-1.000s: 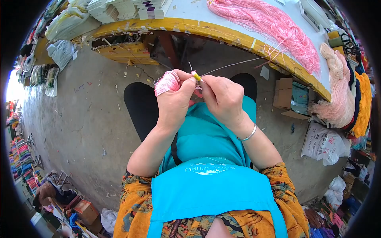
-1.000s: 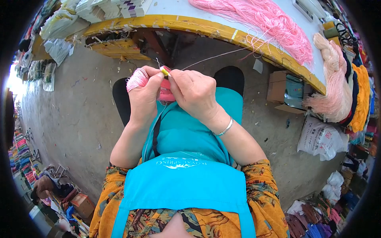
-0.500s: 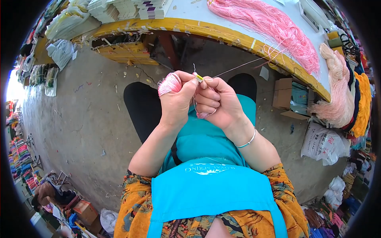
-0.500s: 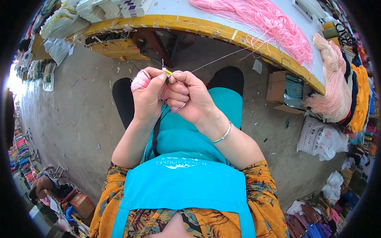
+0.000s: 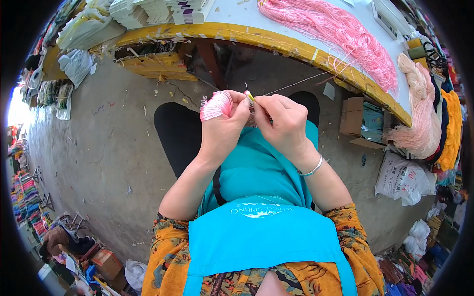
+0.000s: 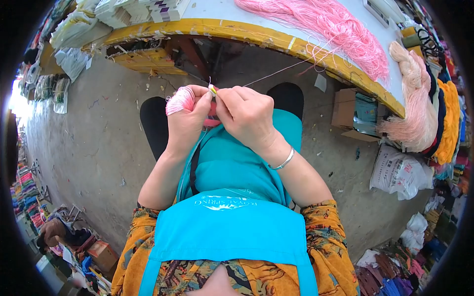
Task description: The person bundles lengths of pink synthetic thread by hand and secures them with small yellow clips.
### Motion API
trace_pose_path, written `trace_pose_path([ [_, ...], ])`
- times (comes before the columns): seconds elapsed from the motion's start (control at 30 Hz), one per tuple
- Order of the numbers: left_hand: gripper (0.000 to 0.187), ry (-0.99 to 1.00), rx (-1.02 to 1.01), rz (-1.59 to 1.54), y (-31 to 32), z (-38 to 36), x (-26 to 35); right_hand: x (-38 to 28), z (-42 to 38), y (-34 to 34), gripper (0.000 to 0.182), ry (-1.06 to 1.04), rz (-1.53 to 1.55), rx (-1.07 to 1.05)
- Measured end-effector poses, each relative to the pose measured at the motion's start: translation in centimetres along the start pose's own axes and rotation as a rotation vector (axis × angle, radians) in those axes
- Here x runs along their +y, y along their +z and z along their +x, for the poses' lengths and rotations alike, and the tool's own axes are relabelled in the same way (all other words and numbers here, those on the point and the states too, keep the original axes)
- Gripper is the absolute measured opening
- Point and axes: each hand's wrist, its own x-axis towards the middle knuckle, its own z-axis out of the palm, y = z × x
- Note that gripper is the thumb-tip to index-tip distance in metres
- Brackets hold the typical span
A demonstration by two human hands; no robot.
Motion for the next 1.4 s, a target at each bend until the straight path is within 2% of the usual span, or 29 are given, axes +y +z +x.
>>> trace_pose_path([
  [0.07, 0.01, 0.032, -0.034, 0.062, -0.1, 0.0, -0.5, -0.2, -0.2, 0.2, 0.004, 0.004, 0.023, 0.02],
  [0.13, 0.009, 0.027, -0.034, 0.035, 0.0, -0.1, -0.6, -1.1, -0.5, 0.3, 0.003, 0.438, 0.278, -0.011],
  [0.17, 0.009, 0.027, -0.033, 0.036, 0.0, -0.1, -0.6, -1.2, -0.6, 0.3, 0.003, 0.438, 0.279, -0.011],
  [0.23, 0.009, 0.039, -0.032, 0.079, 0.1, -0.1, -0.4, -1.3, -0.7, 0.5, 0.006, 0.638, 0.519, 0.031],
  [0.27, 0.009, 0.039, -0.033, 0.078, 0.2, -0.1, -0.3, -1.3, -0.7, 0.7, 0.006, 0.638, 0.518, 0.031],
  [0.33, 0.008, 0.048, -0.031, 0.076, 0.3, -0.1, -0.2, -1.3, -0.8, 1.2, 0.009, 0.728, 0.769, 0.14],
  [0.37, 0.008, 0.048, -0.031, 0.076, 0.2, -0.1, -0.2, -1.4, -0.7, 1.0, 0.009, 0.728, 0.769, 0.14],
  [0.43, 0.006, 0.079, -0.075, 0.111, -0.2, -0.1, -0.4, -1.8, -0.4, 0.6, 0.011, 1.084, 1.162, 0.172],
  [0.47, 0.006, 0.079, -0.076, 0.11, -0.2, -0.1, -0.3, -1.8, -0.4, 0.5, 0.011, 1.084, 1.161, 0.172],
  [0.53, 0.006, 0.038, -0.095, 0.033, -0.4, -0.2, -0.3, -1.7, -0.4, 0.3, 0.012, 1.23, 1.438, 0.156],
  [0.57, 0.006, 0.038, -0.093, 0.032, -0.6, -0.1, -0.5, -1.5, -0.5, 0.3, 0.012, 1.231, 1.438, 0.154],
  [0.73, 0.005, 0.067, -0.147, -0.03, -1.2, 0.4, -0.8, -1.1, -0.9, 0.3, 0.01, 1.452, 1.877, 0.11],
  [0.87, 0.006, -0.064, -0.242, -0.162, -2.5, 0.6, -1.5, -1.5, -0.9, 0.3, 0.01, 1.476, 2.023, 0.113],
  [0.93, 0.008, -0.083, -0.253, -0.312, -2.5, 0.7, -1.8, -1.9, -1.0, 0.3, 0.009, 1.299, 1.867, 0.091],
  [0.97, 0.008, -0.085, -0.254, -0.313, -2.4, 0.6, -1.8, -2.0, -0.9, 0.4, 0.009, 1.3, 1.866, 0.093],
  [1.0, 0.008, -0.084, -0.201, -0.217, -2.1, 0.5, -1.4, -2.1, -0.8, 0.6, 0.005, 1.105, 1.426, 0.133],
  [1.03, 0.009, -0.082, -0.145, -0.12, -1.9, 0.4, -0.9, -2.2, -0.7, 0.7, 0.01, 0.893, 0.995, 0.161],
  [1.07, 0.009, -0.08, -0.144, -0.12, -1.7, 0.3, -0.4, -2.1, -0.7, 0.8, 0.01, 0.892, 0.996, 0.159],
  [1.13, 0.009, -0.083, -0.155, -0.106, -1.3, 0.2, 0.2, -1.7, -1.3, 0.8, 0.014, 0.523, 0.497, 0.06],
  [1.23, 0.009, -0.005, -0.146, -0.001, -1.1, 0.3, -0.6, -1.0, -1.7, 0.2, 0.01, 0.532, 0.48, 0.029],
  [1.4, 0.01, -0.008, -0.166, 0.051, -1.3, 0.2, -0.4, -1.3, -1.4, 0.1, 0.007, 0.468, 0.481, 0.065],
])
